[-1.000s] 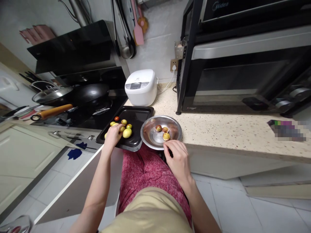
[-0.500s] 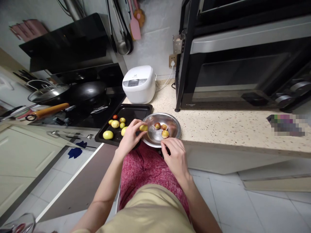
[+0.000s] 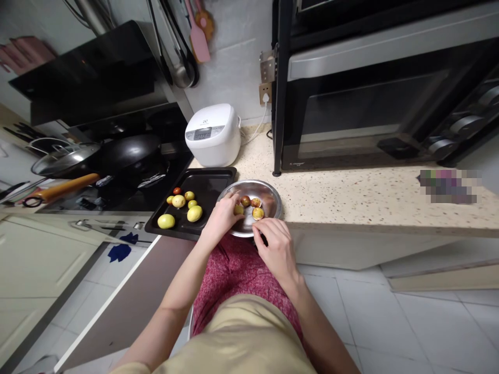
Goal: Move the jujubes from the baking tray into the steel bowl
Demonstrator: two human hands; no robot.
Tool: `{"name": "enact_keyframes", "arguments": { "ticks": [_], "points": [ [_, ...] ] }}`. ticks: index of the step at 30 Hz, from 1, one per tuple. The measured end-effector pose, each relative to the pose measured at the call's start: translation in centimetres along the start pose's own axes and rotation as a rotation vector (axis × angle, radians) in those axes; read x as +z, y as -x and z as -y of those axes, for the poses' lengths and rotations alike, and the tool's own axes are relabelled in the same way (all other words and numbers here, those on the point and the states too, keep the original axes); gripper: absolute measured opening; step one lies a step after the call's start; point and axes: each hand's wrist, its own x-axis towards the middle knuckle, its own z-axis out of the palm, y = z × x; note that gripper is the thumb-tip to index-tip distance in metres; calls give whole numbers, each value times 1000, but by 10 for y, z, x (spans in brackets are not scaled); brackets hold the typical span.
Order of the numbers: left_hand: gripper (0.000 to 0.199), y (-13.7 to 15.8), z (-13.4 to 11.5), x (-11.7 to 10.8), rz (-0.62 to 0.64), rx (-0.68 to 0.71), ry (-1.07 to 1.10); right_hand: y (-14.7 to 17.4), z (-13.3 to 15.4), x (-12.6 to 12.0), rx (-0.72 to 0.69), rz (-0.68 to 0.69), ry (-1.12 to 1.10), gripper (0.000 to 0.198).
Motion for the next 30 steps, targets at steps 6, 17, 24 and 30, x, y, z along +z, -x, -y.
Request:
{"name": "enact_keyframes", "arguments": {
  "ticks": [6,17,24,30],
  "points": [
    [45,1,-4,0,6,-44,-19,0,-2,0,-8,7,-2,13],
    [32,8,-8,-6,-6,-69,-56,1,-6,2,-58,-10,14,10],
    [21,19,19,-25,-249,-79,11,0,-5,0,-72,-16,15,11],
    [58,38,99,-39,-327,-189,-24,1,-6,1,-69,-13,13,10]
  ]
}}
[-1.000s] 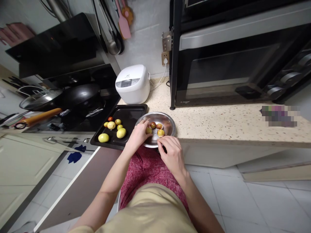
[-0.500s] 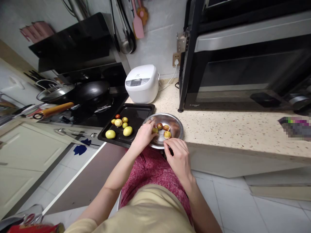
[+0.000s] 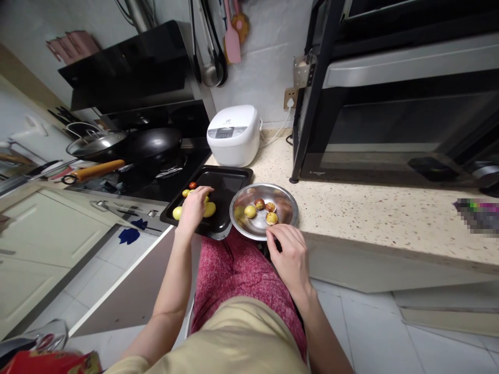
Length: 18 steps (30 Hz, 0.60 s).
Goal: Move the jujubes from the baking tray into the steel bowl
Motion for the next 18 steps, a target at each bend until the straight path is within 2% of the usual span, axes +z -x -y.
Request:
{"name": "enact_keyframes", "arguments": {
  "ticks": [3,6,11,18],
  "points": [
    [64,1,33,2,119,1,-42,-1,0,2,2,-2,-7,10],
    [64,2,48,7,188,29,-45,-1,1,4,-6,2,-13,10],
    [63,6,55,13,188,13,-61,-2,3,4,2,8,-20,12],
    [41,11,56,15,157,-6,-74,-2,5,4,0,15,0,10]
  ]
}}
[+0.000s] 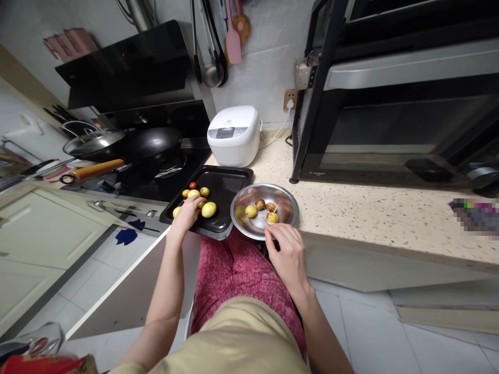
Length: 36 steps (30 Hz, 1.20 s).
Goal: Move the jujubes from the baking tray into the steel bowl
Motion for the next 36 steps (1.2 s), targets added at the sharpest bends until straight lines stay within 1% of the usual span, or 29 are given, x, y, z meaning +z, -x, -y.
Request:
{"name": "enact_keyframes", "arguments": {
  "ticks": [5,7,9,11,13,15,17,19,22,26,31,36],
  "points": [
    [30,6,-6,-4,-72,-46,-7,1,-1,-1,10,0,0,11],
    [27,12,-12,-10,-144,-88,3,1,-1,-1,3,-1,1,10],
    [24,19,-21,-17,-251,-111,65,1,-1,-1,-1,-3,3,10],
    [20,28,-35,-24,-335,-77,184,1,0,0,0,-8,4,10],
    [19,35,-53,-27,-349,14,318,1,1,1,-3,-11,11,10],
    [21,40,-73,-27,-309,123,433,1,1,3,-17,-14,19,9],
    [22,41,-92,-24,-231,222,494,2,1,3,-27,-15,23,8],
    [22,37,-108,-21,-134,291,465,3,1,2,-18,-11,22,9],
    [24,27,-125,-18,-5,322,298,4,1,-1,7,-8,22,10],
    [28,13,-139,-14,82,354,113,4,0,-5,14,-8,21,11],
    [24,-3,-150,-6,135,453,8,3,0,-5,13,-10,27,10],
    [19,-14,-156,2,170,533,-84,3,-1,-4,24,-11,24,10]
  ]
}}
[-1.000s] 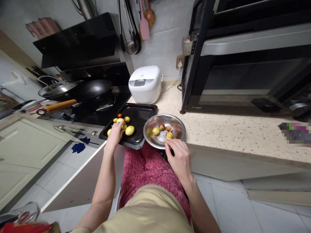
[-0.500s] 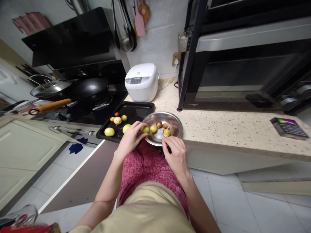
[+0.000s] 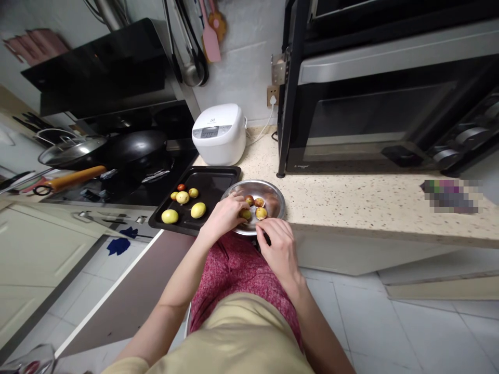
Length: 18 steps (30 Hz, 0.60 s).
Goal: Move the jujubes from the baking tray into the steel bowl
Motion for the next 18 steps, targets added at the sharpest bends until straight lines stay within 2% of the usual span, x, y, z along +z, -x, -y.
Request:
{"name": "enact_keyframes", "arguments": {
  "ticks": [6,13,16,18],
  "points": [
    [7,-6,-2,4,22,22,-40,-1,0,-1,-1,34,-1,8],
    [10,-4,-3,4,29,11,-33,-1,0,-1,6,48,-9,9],
    [18,2,-4,2,-24,-12,18,-1,-2,-1,-8,40,-8,9],
    [21,10,-4,-1,-104,-29,94,-1,-3,-1,-23,33,-4,8]
  ]
}}
